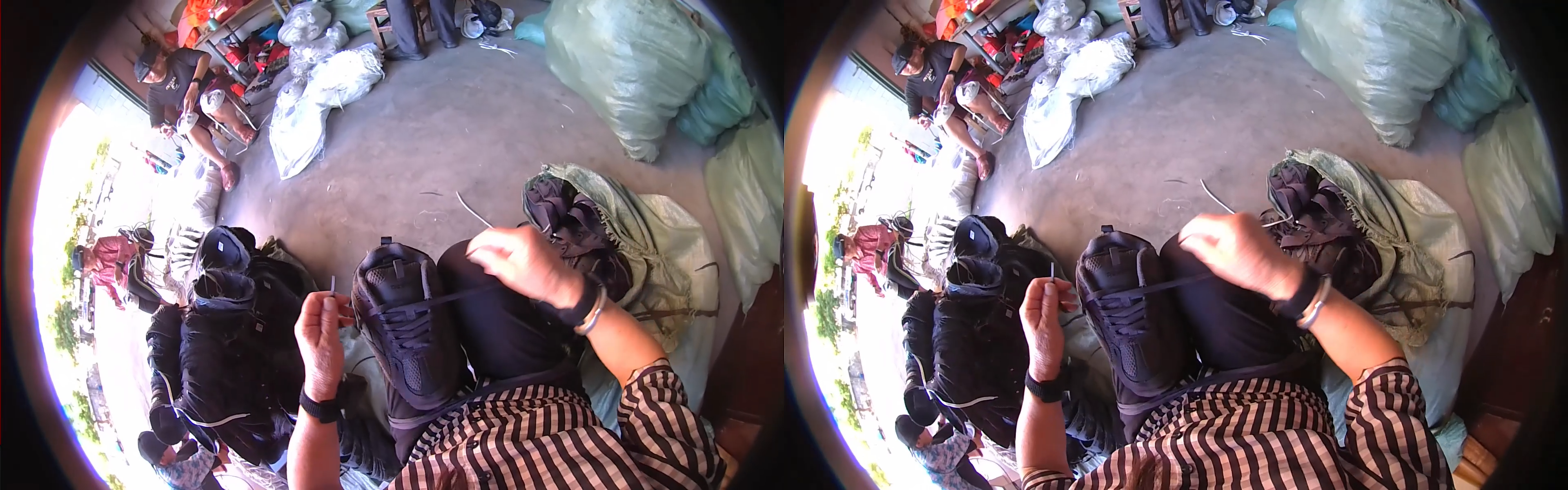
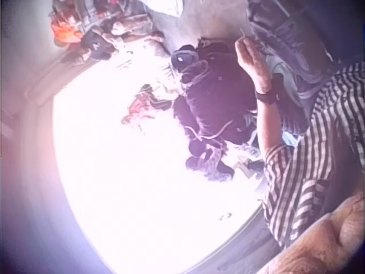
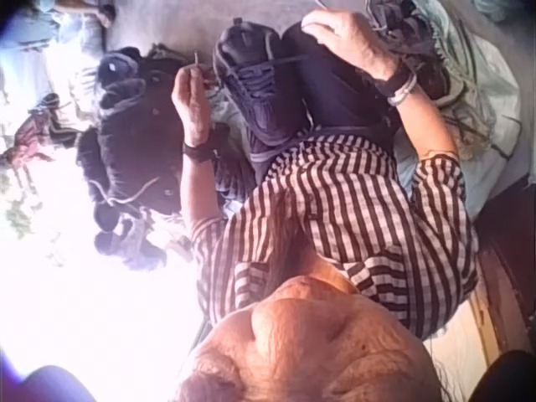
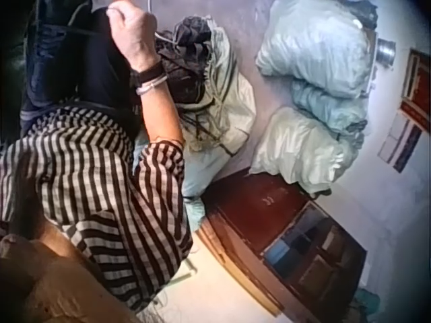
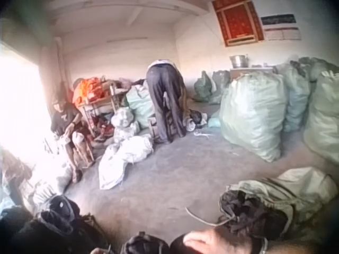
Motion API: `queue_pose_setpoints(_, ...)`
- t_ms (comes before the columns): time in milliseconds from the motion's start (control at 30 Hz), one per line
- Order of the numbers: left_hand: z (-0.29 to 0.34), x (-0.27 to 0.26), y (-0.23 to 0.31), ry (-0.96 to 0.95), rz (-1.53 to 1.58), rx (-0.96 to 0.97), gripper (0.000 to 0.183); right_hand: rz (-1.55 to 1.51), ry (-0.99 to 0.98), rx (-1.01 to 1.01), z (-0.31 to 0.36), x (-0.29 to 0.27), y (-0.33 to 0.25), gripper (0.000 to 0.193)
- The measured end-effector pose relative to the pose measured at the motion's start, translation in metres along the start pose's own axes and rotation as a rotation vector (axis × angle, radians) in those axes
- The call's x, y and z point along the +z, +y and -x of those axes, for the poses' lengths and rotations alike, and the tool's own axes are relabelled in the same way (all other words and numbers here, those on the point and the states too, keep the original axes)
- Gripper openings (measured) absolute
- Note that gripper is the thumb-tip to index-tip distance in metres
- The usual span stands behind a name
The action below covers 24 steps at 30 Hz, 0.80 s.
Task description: The recorder is threading long laces through the eyelets of black athletic shoes and organizing the finished items.
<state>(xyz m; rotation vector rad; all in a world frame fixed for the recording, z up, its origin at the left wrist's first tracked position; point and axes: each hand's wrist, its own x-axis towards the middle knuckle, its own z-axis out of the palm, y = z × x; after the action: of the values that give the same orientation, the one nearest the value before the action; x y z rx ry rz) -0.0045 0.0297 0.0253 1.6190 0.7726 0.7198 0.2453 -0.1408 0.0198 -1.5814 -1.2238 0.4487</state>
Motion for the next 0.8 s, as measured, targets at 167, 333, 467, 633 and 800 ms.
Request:
queue_pose_setpoints(167,0.017,0.005,0.005,-0.172,0.039,-0.278,0.021,0.072,-0.298,-0.044,-0.003,0.033,-0.008,0.009)
queue_pose_setpoints(333,0.028,-0.003,0.004,-0.206,-0.103,-0.202,0.021,0.174,-0.302,-0.020,0.001,0.040,-0.006,0.015)
queue_pose_setpoints(467,0.026,0.002,0.008,-0.134,-0.050,-0.197,0.019,0.262,-0.337,0.030,-0.006,0.040,-0.008,0.016)
queue_pose_setpoints(633,0.026,0.000,0.000,-0.124,-0.069,-0.198,0.018,0.381,-0.337,-0.012,-0.012,0.044,-0.016,0.016)
queue_pose_setpoints(800,0.022,0.004,-0.007,-0.163,-0.001,-0.153,0.018,0.757,-0.254,-0.505,-0.007,0.052,-0.032,0.011)
